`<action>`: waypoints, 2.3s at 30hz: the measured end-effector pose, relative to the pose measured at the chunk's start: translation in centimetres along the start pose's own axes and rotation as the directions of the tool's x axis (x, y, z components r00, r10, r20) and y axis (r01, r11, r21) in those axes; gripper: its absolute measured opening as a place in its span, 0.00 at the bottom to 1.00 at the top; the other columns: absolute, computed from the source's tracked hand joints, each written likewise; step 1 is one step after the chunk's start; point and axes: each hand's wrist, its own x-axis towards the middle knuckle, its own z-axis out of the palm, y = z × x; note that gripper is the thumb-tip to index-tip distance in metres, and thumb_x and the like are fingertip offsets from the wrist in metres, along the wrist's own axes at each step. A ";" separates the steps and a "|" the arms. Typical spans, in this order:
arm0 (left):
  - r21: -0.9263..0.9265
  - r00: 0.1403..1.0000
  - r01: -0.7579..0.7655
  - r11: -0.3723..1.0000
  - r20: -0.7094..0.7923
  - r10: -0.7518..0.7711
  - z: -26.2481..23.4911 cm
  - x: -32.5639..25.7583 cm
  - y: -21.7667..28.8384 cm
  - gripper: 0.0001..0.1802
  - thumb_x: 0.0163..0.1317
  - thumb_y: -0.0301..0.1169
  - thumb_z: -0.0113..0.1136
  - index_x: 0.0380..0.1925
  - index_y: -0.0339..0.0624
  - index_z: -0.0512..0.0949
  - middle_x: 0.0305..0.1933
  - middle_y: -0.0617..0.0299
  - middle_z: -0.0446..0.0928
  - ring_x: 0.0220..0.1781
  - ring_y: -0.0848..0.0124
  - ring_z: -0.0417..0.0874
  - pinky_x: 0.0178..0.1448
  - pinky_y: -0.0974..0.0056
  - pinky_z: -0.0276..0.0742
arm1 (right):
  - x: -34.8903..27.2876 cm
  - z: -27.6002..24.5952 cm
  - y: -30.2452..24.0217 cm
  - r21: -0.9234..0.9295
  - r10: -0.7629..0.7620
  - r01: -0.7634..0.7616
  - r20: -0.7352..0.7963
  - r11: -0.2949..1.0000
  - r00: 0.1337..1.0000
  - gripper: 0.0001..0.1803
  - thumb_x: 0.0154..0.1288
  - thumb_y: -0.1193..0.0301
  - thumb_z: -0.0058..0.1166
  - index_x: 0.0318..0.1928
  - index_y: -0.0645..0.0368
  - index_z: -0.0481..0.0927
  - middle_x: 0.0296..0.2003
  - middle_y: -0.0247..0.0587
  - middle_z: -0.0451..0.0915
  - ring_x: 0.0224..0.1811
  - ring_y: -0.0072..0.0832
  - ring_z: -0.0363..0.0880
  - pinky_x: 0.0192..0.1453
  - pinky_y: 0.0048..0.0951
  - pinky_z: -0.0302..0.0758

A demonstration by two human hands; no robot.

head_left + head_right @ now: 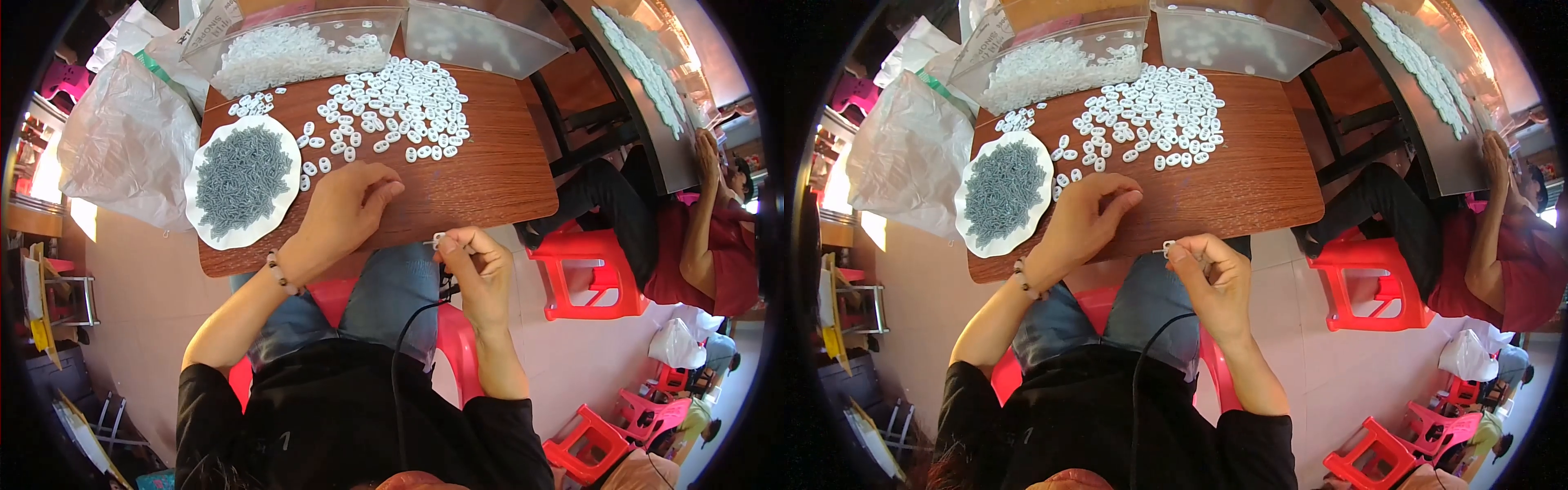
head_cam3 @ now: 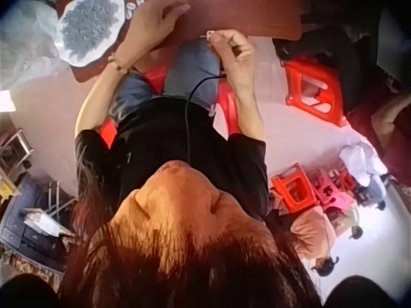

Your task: Assembling small plastic components by threading grey rings onto white plastic fasteners at a workshop table.

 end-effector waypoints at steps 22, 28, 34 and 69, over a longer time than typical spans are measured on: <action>-0.902 0.828 0.427 -0.058 0.416 -0.376 -1.1 -8.0 0.8 0.14 0.66 0.29 0.58 0.50 0.35 0.78 0.46 0.53 0.82 0.42 0.73 0.84 0.47 0.70 0.82 | 0.3 3.9 -0.4 0.258 -0.075 0.031 0.162 0.966 0.984 0.04 0.66 0.79 0.52 0.32 0.64 0.76 0.47 0.55 0.80 0.42 0.23 0.80 0.49 0.24 0.76; -0.898 0.822 0.428 -0.105 0.434 -0.369 -1.2 -8.1 0.9 0.14 0.67 0.29 0.57 0.51 0.35 0.78 0.46 0.54 0.82 0.43 0.72 0.84 0.48 0.69 0.82 | 0.1 4.4 -0.3 0.242 -0.099 0.057 0.163 0.968 0.982 0.04 0.67 0.80 0.51 0.33 0.65 0.76 0.48 0.55 0.80 0.45 0.27 0.80 0.53 0.27 0.75; -0.902 0.829 0.424 -0.076 0.421 -0.369 -1.1 -8.1 0.9 0.13 0.68 0.29 0.56 0.50 0.35 0.79 0.44 0.55 0.83 0.43 0.71 0.84 0.49 0.68 0.82 | 0.1 4.6 0.1 0.146 -0.130 0.107 0.158 0.984 0.979 0.03 0.67 0.80 0.52 0.34 0.65 0.76 0.49 0.56 0.79 0.47 0.28 0.80 0.53 0.28 0.75; -0.918 0.842 0.397 -0.005 0.366 -0.396 -0.8 -8.3 0.2 0.12 0.65 0.26 0.59 0.46 0.32 0.80 0.41 0.54 0.83 0.40 0.71 0.84 0.46 0.68 0.81 | 0.4 5.2 1.2 0.062 -0.145 0.138 0.138 0.988 0.980 0.02 0.67 0.82 0.52 0.34 0.66 0.76 0.47 0.54 0.80 0.43 0.22 0.79 0.50 0.24 0.75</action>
